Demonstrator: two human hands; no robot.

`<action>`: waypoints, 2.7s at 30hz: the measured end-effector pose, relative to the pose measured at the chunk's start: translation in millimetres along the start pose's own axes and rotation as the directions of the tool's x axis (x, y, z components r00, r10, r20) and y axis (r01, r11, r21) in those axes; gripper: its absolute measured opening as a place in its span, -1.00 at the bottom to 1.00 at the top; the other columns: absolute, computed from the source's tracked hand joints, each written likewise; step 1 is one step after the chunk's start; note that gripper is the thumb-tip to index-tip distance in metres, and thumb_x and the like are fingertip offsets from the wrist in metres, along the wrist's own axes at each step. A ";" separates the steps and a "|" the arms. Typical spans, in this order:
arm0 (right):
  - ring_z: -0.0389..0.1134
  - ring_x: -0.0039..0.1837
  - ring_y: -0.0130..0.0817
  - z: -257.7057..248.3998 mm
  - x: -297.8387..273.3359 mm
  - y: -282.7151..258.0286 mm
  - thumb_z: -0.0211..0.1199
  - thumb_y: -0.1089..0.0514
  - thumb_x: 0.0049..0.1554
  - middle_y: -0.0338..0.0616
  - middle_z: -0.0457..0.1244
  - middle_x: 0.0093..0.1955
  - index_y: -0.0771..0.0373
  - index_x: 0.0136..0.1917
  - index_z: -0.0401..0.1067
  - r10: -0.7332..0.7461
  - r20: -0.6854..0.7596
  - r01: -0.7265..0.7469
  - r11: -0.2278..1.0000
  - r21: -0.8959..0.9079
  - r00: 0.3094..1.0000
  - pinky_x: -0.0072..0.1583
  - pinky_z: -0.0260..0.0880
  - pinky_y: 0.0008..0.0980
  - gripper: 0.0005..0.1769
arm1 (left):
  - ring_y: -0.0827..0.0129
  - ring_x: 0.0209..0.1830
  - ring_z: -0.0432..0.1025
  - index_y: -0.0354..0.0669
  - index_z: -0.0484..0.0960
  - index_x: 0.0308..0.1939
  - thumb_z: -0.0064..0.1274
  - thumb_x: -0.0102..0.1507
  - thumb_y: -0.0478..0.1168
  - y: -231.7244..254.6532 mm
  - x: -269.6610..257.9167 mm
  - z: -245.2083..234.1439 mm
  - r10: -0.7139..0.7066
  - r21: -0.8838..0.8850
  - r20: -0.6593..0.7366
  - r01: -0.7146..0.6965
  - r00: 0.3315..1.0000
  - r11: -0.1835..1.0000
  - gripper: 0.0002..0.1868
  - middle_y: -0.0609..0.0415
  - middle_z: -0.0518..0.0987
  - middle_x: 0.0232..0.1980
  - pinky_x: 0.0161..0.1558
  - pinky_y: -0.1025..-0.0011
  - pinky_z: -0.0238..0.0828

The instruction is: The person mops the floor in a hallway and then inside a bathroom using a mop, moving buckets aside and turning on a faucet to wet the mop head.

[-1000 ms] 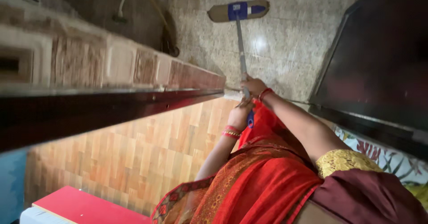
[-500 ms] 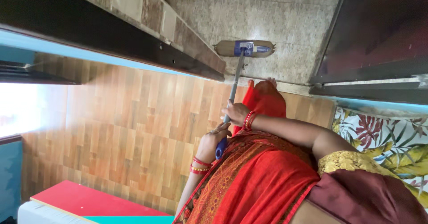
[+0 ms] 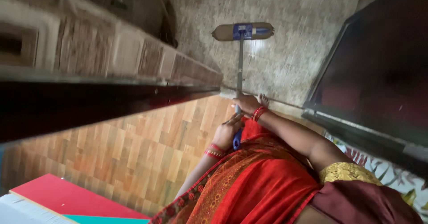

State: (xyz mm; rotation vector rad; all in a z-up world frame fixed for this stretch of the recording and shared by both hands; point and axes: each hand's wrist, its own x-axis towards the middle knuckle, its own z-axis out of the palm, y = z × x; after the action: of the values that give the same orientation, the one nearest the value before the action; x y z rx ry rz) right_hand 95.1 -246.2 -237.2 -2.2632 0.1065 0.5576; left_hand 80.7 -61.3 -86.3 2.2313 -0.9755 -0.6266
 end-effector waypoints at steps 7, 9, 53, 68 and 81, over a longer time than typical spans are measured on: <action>0.45 0.13 0.00 -97.5 93.5 117.6 0.14 -0.05 0.13 -0.05 0.12 0.59 -0.20 0.07 0.50 -0.143 -0.140 0.080 0.922 -0.379 0.980 0.05 0.48 -0.16 -0.76 | -0.04 0.04 0.53 -0.10 0.58 -0.06 0.02 0.22 -0.26 -28.2 178.8 79.4 0.092 0.053 -0.087 -0.088 0.992 0.995 -0.79 -0.09 0.49 0.37 -0.03 0.09 0.52; 0.44 0.16 0.00 -108.3 97.7 130.3 0.16 -0.06 0.10 -0.14 0.11 0.62 -0.20 0.05 0.48 -0.085 -0.119 0.026 0.904 -0.426 0.989 0.07 0.48 -0.17 -0.77 | -0.03 0.05 0.53 -0.09 0.58 0.00 -0.02 0.22 -0.31 -29.6 191.5 98.6 0.088 0.068 -0.095 -0.082 0.992 0.994 -0.73 -0.09 0.48 0.38 0.01 0.09 0.53; 0.43 0.16 -0.28 -80.9 90.4 115.8 0.25 0.02 0.23 -0.05 0.26 0.47 -0.07 -0.08 0.51 -0.196 -0.209 0.050 0.834 -0.550 0.958 0.69 0.15 0.02 -0.95 | -0.13 0.18 0.46 -0.09 0.54 -0.20 0.15 0.21 -0.13 -37.8 169.9 57.5 0.124 0.010 0.047 -0.125 0.991 0.992 -0.82 -0.15 0.38 0.48 -0.02 0.05 0.50; 0.31 0.29 -0.08 -36.0 -8.6 70.0 0.27 0.00 0.01 -0.08 0.33 0.12 -0.01 -0.06 0.50 -0.062 -0.281 -0.012 0.967 -0.255 0.958 0.48 0.16 -0.03 -0.80 | -0.08 0.22 0.50 -0.06 0.58 -0.06 0.00 0.25 -0.24 -22.6 83.4 74.0 0.189 0.117 0.148 -0.207 0.971 0.971 -0.80 -0.04 0.41 0.48 0.06 0.12 0.52; 0.30 0.29 0.10 79.1 -107.6 -66.2 0.33 -0.02 0.08 0.12 0.32 0.24 0.20 -0.24 0.49 -0.417 -0.343 0.425 0.904 -0.054 0.842 0.33 0.28 0.00 -0.75 | -0.06 0.04 0.54 -0.16 0.60 -0.12 0.07 0.24 -0.21 27.6 -116.6 -55.5 0.193 -0.035 0.194 -0.190 0.962 0.981 -0.83 -0.12 0.51 0.36 -0.03 0.13 0.51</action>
State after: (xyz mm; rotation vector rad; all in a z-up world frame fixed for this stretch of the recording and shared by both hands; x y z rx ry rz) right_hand -13.8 -154.3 -193.3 -2.2441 -0.2087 -0.0815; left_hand 30.6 32.8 -8.2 2.0571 -1.2632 -0.7742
